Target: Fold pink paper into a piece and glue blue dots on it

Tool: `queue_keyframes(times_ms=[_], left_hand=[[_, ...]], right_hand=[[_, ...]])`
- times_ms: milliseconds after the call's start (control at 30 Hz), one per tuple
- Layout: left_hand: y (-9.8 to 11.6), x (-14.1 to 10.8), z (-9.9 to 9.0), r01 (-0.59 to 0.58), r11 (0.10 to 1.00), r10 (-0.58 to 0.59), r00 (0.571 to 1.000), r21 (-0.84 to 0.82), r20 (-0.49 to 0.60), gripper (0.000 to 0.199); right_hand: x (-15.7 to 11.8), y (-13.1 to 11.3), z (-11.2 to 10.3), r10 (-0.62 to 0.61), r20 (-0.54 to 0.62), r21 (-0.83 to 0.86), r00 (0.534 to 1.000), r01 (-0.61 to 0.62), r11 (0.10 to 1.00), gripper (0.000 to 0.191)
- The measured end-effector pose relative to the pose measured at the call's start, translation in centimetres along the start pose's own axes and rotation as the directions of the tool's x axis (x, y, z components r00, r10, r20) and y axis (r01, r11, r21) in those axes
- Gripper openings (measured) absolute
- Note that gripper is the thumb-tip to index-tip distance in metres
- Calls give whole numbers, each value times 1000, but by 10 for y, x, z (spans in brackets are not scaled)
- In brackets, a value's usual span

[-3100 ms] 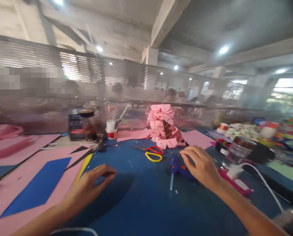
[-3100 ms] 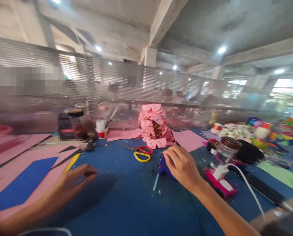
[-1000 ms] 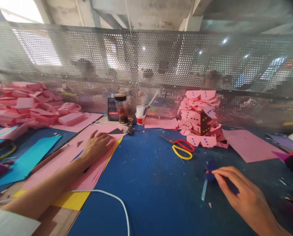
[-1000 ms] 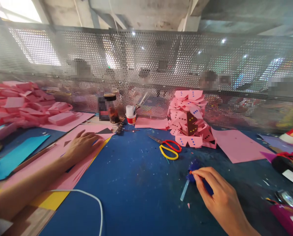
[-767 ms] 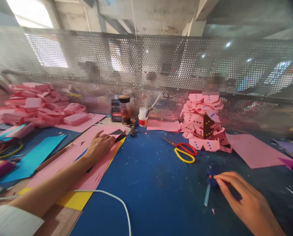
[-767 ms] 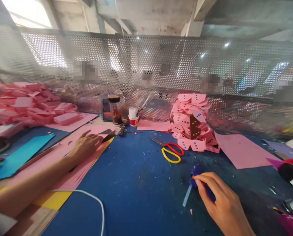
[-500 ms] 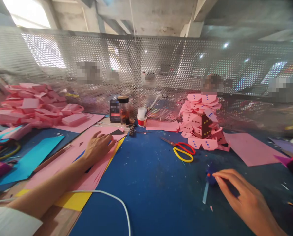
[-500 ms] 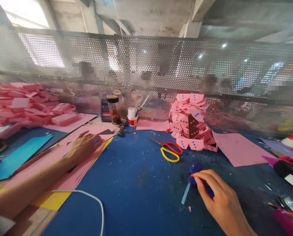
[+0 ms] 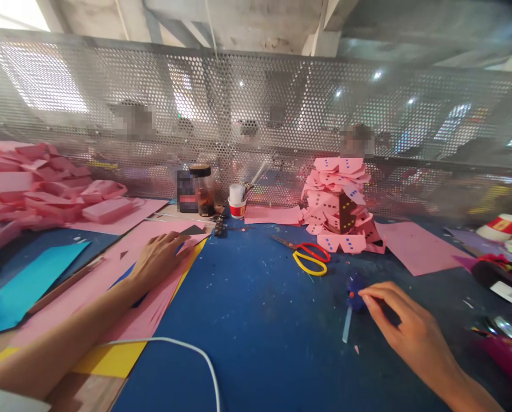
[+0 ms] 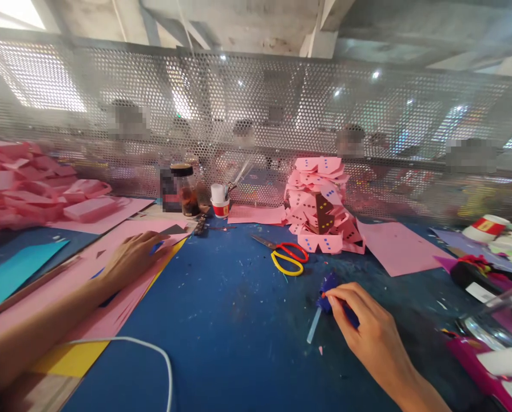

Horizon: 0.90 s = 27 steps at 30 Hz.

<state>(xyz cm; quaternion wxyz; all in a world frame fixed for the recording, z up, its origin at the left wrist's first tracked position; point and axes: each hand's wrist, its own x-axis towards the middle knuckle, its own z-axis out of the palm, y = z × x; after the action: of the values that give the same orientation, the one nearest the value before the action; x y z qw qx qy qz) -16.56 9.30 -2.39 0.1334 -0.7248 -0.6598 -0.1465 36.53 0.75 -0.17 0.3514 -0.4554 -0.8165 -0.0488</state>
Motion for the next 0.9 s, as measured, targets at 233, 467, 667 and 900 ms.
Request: queue_keyframes(times_ms=[233,467,667,900], left_hand=[[4,1,-3,-7,999,6,1000,38,24,40],[7,0,-3,-74,996,74,997,52,2,34],[13,0,-14,-104,993,103,994,52,18,30],[11,-2,-25,47,998,-40,992,46,-124,27]], right_hand=[[-1,5,4,-29,-21,-25,999,29,999,13],[-3,10,6,-60,-50,-47,997,57,997,12],[-3,12,6,-88,-75,-53,993,84,995,13],[-3,14,7,-77,-91,-56,993,72,996,14]])
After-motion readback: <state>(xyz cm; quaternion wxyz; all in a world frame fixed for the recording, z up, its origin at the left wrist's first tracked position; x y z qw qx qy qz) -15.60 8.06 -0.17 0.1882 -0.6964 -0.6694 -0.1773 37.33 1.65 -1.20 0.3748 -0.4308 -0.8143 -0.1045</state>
